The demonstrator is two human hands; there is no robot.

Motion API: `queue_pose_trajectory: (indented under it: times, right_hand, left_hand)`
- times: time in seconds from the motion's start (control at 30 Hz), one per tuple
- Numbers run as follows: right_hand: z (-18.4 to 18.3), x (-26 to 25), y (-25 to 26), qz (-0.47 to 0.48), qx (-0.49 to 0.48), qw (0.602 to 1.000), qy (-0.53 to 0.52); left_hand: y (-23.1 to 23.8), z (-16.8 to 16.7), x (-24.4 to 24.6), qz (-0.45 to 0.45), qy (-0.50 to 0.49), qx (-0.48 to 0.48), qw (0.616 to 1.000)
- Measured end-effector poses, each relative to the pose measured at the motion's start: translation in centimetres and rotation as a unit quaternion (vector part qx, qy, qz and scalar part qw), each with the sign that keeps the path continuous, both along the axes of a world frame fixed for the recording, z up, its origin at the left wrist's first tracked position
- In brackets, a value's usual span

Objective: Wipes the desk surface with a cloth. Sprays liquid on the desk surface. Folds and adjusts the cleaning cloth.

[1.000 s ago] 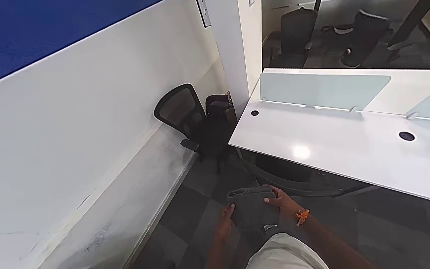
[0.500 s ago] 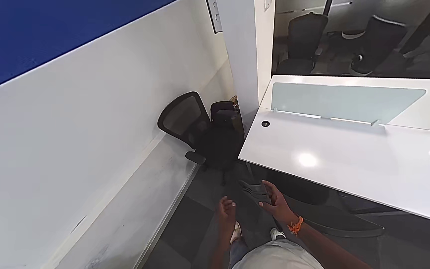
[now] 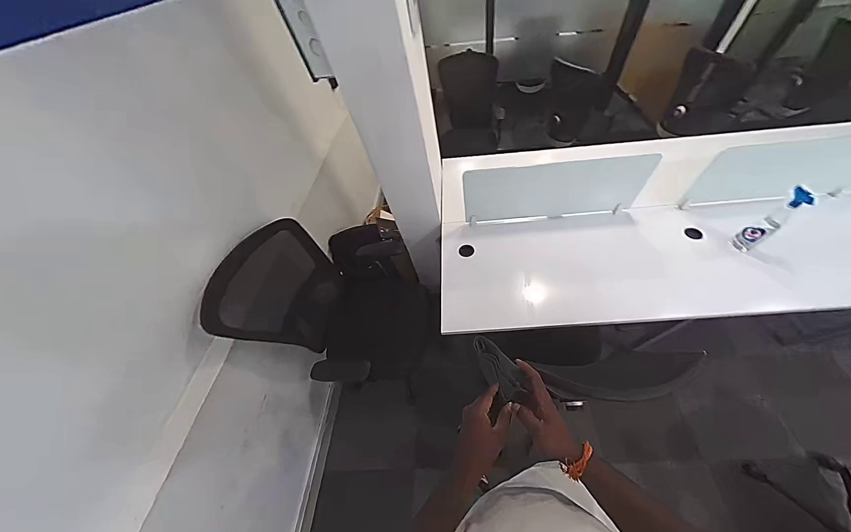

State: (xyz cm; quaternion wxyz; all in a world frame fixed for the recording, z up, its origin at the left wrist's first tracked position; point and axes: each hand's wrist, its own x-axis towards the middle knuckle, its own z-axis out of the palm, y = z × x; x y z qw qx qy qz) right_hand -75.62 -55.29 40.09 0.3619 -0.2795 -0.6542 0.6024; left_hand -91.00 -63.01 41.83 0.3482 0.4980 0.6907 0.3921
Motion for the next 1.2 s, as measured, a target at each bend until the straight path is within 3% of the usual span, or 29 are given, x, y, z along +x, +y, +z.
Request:
queue_pose_trajectory:
  times: [0.27, 0.4, 0.57, 0.97, 1.2]
  right_hand:
    - [0.2, -1.1, -2.0, -0.207, -0.067, 0.975, -0.047]
    - [-0.1, -1.5, -3.2, -0.222, -0.127, 0.966, -0.047]
    - [0.0, -3.0, -4.5, -0.223, -0.133, 0.965, -0.033]
    - [-0.6, -5.6, -5.5, -0.218, -0.046, 0.968, -0.117]
    - [-0.6, -6.6, -5.0, -0.207, -0.027, 0.971, -0.119]
  left_hand:
    - [0.1, -0.3, -0.9, -0.118, 0.013, -0.031, 0.992]
    - [-0.2, -0.5, -2.3, -0.13, -0.01, -0.029, 0.991]
    - [-0.7, -1.0, -4.0, -0.132, -0.028, -0.041, 0.99]
    - [-2.7, -2.0, -5.7, -0.055, -0.025, -0.004, 0.998]
    - [-3.3, -2.2, -7.2, 0.061, -0.032, 0.02, 0.997]
